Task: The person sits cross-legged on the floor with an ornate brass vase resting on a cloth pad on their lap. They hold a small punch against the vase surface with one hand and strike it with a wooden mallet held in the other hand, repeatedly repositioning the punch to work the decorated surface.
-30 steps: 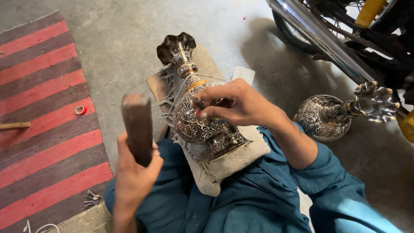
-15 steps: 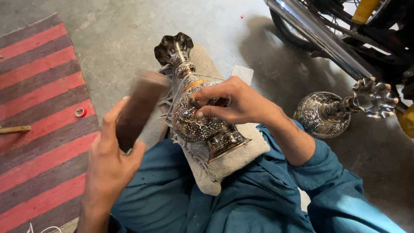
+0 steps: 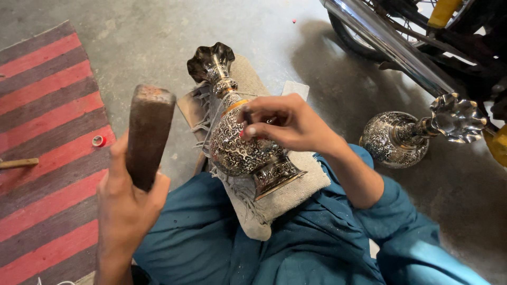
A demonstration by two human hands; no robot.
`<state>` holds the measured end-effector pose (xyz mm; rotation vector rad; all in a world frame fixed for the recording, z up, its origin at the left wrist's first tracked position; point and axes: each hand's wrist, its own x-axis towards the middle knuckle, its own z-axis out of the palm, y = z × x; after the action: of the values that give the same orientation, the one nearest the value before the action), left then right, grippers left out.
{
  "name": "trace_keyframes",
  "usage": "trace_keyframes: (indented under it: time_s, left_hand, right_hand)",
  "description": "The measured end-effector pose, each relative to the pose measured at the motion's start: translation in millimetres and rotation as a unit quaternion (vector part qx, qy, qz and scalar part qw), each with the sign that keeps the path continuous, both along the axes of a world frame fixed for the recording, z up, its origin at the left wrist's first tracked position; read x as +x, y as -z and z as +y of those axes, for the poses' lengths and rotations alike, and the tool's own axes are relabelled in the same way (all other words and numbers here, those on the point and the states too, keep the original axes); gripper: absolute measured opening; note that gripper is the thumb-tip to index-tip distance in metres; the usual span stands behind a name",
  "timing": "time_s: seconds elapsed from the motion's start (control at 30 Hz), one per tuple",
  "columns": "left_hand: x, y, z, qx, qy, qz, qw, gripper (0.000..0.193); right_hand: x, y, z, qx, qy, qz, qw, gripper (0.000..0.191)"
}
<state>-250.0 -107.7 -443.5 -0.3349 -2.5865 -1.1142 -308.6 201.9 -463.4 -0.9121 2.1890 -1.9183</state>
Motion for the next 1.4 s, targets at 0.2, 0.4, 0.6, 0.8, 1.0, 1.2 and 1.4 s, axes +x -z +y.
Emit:
trace_keyframes:
  time_s: [0.2, 0.4, 0.6, 0.8, 1.0, 1.2, 1.4]
  left_hand:
    - [-3, 4, 6, -0.015, -0.011, -0.079, 0.997, 0.074]
    - [-10, -18, 14, -0.031, 0.044, -0.046, 0.997, 0.08]
    - [-9, -32, 18, -0.033, 0.065, -0.029, 0.997, 0.087]
    - [-10, -27, 13, -0.294, 0.025, 0.041, 0.955, 0.082]
    - [-1, -11, 11, -0.086, 0.054, 0.078, 0.992, 0.08]
    - [13, 45, 1, -0.019, -0.096, -0.041, 0.994, 0.072]
    - [43, 149, 47, 0.414, -0.005, -0.032, 0.91, 0.05]
  right_hand:
    - [22, 8, -9, 0.023, 0.131, 0.013, 0.991, 0.025]
    - [25, 3, -12, 0.043, 0.154, 0.029, 0.987, 0.025]
    - [25, -6, -14, 0.085, 0.145, 0.092, 0.981, 0.027]
    - [18, -14, -13, 0.118, 0.115, 0.093, 0.982, 0.029]
    - [-8, -14, -2, 0.104, -0.029, 0.133, 0.985, 0.03]
    - [-26, -3, 15, -0.083, -0.026, -0.039, 0.995, 0.024]
    - [-19, -4, 15, -0.037, -0.019, -0.016, 0.999, 0.027]
